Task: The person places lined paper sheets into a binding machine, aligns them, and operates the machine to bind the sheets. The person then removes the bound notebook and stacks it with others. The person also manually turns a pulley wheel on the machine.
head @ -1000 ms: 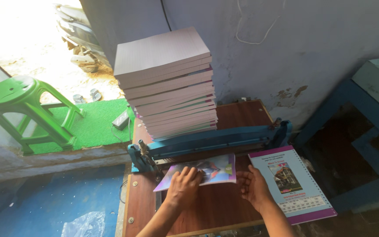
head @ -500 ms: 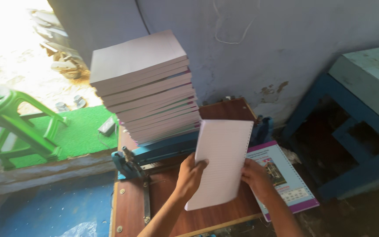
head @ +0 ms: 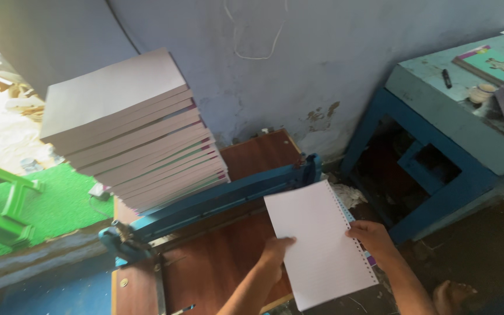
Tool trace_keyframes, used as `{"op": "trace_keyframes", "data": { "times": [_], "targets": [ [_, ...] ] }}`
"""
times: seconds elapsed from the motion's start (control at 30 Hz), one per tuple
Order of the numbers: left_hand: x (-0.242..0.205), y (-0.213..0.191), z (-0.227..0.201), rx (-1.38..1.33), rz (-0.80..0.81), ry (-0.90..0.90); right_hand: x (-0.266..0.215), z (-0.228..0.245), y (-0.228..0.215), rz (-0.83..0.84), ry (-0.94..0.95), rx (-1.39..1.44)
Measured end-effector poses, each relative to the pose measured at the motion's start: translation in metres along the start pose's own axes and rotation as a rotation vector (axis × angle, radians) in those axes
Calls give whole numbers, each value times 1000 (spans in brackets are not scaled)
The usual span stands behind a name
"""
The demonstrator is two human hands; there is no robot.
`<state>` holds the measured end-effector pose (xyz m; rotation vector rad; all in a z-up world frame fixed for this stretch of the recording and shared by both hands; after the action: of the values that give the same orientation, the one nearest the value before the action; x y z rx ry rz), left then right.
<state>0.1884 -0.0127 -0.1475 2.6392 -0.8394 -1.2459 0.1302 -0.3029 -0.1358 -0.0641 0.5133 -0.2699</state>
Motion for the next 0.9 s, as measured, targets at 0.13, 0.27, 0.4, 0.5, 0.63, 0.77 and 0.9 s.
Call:
{"op": "trace_keyframes", "data": {
  "times": [0.13, 0.27, 0.4, 0.5, 0.63, 0.77, 0.9],
  "targets": [
    [17, 19, 11, 40, -15, -35, 18, -9, -25, 33, -1, -146],
    [17, 20, -8, 190, -141, -11, 39, -5, -38, 21, -38, -324],
    [17, 20, -27, 328, -190, -14, 65, -1, -44, -24, -77, -412],
    [21, 21, -30, 344, -185, -1, 79, -2, -51, -37, -81, -476],
    [25, 21, -30, 406, -193, 70, 84, 0, -53, -58, -96, -585],
    [31, 18, -31, 461, -227, 45, 80, 2, -48, -67, 16, -627],
    [36, 19, -32, 514, -215, 54, 65, 19, -39, -116, -18, -727]
  ]
}}
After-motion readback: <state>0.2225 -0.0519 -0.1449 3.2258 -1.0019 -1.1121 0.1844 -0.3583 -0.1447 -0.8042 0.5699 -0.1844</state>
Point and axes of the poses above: each hand's wrist, its own x-axis towards the middle knuckle, its own y-axis out of the palm, z = x × y, the point moved 9 cm from there along x, towards the middle knuckle, and after that the axes turned 13 degrees about z, right-handed, at the moved point
